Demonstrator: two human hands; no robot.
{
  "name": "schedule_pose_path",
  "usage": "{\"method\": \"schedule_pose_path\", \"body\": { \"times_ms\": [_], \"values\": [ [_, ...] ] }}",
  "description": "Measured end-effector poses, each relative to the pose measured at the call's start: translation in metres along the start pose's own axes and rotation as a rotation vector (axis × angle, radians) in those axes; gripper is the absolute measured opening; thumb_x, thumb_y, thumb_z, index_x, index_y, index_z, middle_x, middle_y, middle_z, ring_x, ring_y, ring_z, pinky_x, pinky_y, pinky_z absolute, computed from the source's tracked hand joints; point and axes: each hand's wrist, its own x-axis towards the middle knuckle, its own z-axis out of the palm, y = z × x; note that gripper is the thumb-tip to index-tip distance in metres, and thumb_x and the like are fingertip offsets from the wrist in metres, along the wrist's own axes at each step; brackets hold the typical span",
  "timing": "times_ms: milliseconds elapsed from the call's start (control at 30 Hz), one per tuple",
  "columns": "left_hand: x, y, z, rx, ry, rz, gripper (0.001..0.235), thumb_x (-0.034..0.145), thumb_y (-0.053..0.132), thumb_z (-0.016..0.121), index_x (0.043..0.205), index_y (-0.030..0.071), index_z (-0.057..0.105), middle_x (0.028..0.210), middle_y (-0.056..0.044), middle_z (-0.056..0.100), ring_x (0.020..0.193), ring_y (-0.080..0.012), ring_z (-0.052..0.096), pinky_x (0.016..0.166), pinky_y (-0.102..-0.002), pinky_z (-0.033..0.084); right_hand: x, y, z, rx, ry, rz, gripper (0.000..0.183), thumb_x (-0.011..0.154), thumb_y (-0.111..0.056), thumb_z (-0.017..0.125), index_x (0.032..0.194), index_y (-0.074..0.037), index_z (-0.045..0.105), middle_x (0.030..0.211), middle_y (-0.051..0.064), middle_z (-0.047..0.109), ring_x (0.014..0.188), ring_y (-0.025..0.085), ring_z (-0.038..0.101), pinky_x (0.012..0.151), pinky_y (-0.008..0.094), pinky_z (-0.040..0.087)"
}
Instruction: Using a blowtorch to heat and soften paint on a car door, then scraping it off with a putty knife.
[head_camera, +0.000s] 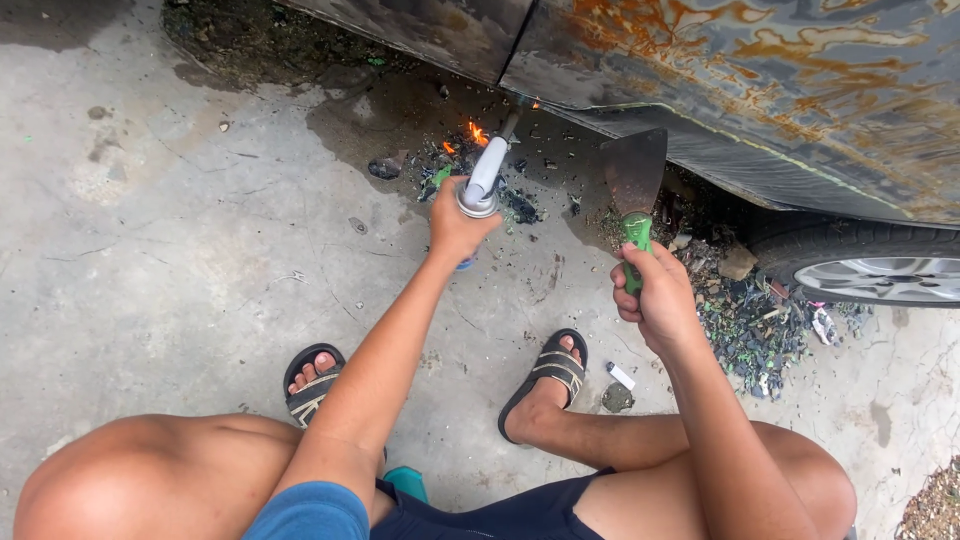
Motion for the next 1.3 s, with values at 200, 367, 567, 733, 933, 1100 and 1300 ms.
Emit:
{"method": "schedule_pose_path", "body": {
  "times_ms": [200,367,567,733,933,1100,1300],
  "values": [
    [-0.029,0.026,0.018,-0.013,-0.159,-0.027,0.069,0.059,0.015,0.084,0.123,0.007,0.061,0.109,-0.022,0.071,0.108,-0.0424,0.069,0.086,-0.055,0.057,0.004,0.005,-0.003,-0.012,0.008,-0.012,0.017,0.107,-0.019,0.054,0.102,-0.003,0.054,0.066,0.011,0.046,0.041,0.011,0.036,0.031,0.025,0.025],
    [-0.005,0.012,0.007,-0.019,-0.023,-0.013,0.065,0.059,0.015,0.086,0.119,0.008,0.062,0.107,-0.021,0.07,0.107,-0.0429,0.068,0.088,-0.055,0.055,0.002,0.0,-0.001,-0.038,0.019,-0.01,0.018,0.106,-0.019,0.056,0.102,-0.001,0.056,0.066,0.012,0.047,0.041,0.012,0.038,0.032,0.025,0.026],
    [-0.019,0.005,0.028,-0.028,-0.099,-0.053,0.07,0.056,0.015,0.089,0.12,0.009,0.06,0.108,-0.02,0.07,0.11,-0.0419,0.068,0.091,-0.054,0.056,0.012,0.003,-0.007,-0.08,0.036,0.006,0.022,0.106,-0.021,0.056,0.102,0.0,0.059,0.064,0.012,0.049,0.041,0.014,0.043,0.033,0.025,0.029],
    [-0.003,0.005,0.014,-0.022,0.006,-0.028,0.069,0.055,0.017,0.086,0.118,0.01,0.061,0.106,-0.018,0.071,0.107,-0.0401,0.069,0.088,-0.053,0.055,0.016,0.0,-0.004,-0.106,0.021,0.014,0.022,0.107,-0.022,0.054,0.103,-0.001,0.059,0.062,0.012,0.049,0.042,0.016,0.046,0.035,0.026,0.029],
    [-0.01,0.016,0.016,-0.048,-0.06,-0.019,0.063,0.057,0.014,0.084,0.116,0.008,0.061,0.104,-0.02,0.07,0.105,-0.0424,0.069,0.086,-0.055,0.056,0.024,-0.009,-0.002,-0.129,0.003,0.098,0.026,0.106,-0.026,0.052,0.104,-0.001,0.058,0.057,0.012,0.047,0.044,0.017,0.043,0.037,0.024,0.026],
    [-0.01,0.012,0.002,0.013,0.009,0.003,0.062,0.055,0.016,0.082,0.113,0.011,0.062,0.101,-0.017,0.071,0.104,-0.0397,0.07,0.085,-0.051,0.057,0.04,-0.042,0.027,0.192,-0.07,0.269,0.03,0.094,-0.033,0.052,0.103,-0.005,0.053,0.063,-0.002,0.038,0.046,0.003,0.038,0.034,0.013,0.025],
    [-0.019,0.007,0.001,-0.027,-0.064,0.0,0.064,0.057,0.015,0.082,0.117,0.01,0.061,0.106,-0.019,0.071,0.107,-0.0413,0.069,0.086,-0.053,0.056,0.056,-0.06,0.056,0.261,-0.078,0.276,0.033,0.086,-0.036,0.055,0.095,-0.004,0.053,0.062,-0.001,0.036,0.044,0.004,0.038,0.032,0.014,0.025]
  ]
}}
